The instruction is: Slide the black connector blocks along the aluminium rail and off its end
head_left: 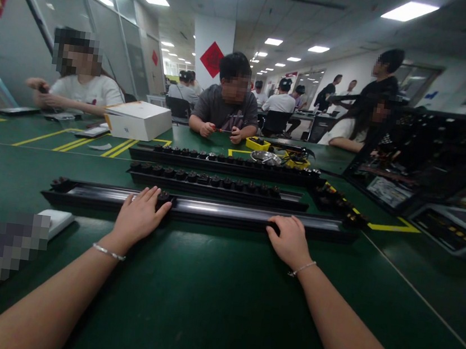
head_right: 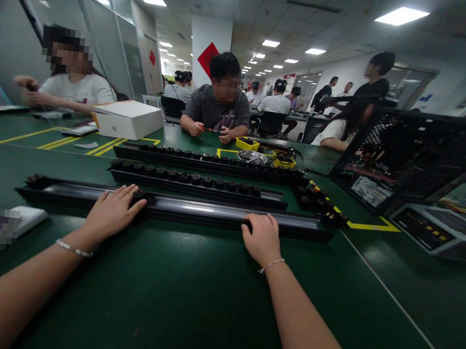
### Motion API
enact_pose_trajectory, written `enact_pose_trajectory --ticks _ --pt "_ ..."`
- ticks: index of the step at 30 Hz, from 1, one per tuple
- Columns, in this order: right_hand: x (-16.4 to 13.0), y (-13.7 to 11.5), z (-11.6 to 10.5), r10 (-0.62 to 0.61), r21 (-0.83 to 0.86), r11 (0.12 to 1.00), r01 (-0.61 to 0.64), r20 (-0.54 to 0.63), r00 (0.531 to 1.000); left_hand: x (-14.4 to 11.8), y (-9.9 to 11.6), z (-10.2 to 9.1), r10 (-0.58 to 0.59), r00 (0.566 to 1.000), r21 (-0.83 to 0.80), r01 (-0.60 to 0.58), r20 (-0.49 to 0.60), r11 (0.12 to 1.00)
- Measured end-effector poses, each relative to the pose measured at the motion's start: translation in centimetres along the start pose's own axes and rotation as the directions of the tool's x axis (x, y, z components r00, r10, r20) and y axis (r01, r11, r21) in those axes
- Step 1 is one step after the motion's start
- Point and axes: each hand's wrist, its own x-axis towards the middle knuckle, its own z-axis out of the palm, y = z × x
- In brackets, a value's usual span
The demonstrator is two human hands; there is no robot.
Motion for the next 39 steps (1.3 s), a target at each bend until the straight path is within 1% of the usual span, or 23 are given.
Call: enact_pose_trajectory --ticks 8,13,21,28,33,39 --pt "0.0 0.0 -0.1 -0.005 -0.001 1.000 0.005 0.001 1.000 0.1 0.1 -0.1 0.001 1.000 -0.004 -0.001 0.014 1.000" --pt "0.1 0.1 -0.1 0.001 -0.006 1.000 -0.001 0.016 1.000 0.0 0.3 -0.2 0.006 1.000 0.001 -0.006 0.003 1.000" --pt "0.0 0.2 0.0 -0.017 -0.016 1.000 0.017 0.007 1.000 0.0 0.5 -0.1 0.030 1.000 0.008 -0.030 -0.005 1.000" --pt "0.0 0.0 0.0 0.001 -0.041 0.999 -0.001 0.002 1.000 0.0 0.4 0.1 0.041 0.999 0.005 -0.041 -0.012 0.999" --pt "0.0 -0.1 -0.1 0.012 -0.041 0.999 -0.011 0.007 1.000 0.0 0.7 -0.1 0.040 0.999 -0.004 -0.040 -0.006 0.999" --pt "0.0 0.0 0.0 -0.018 -0.050 0.999 0.018 -0.004 1.000 -0.1 1.0 -0.2 0.054 0.999 -0.008 -0.054 0.002 0.999"
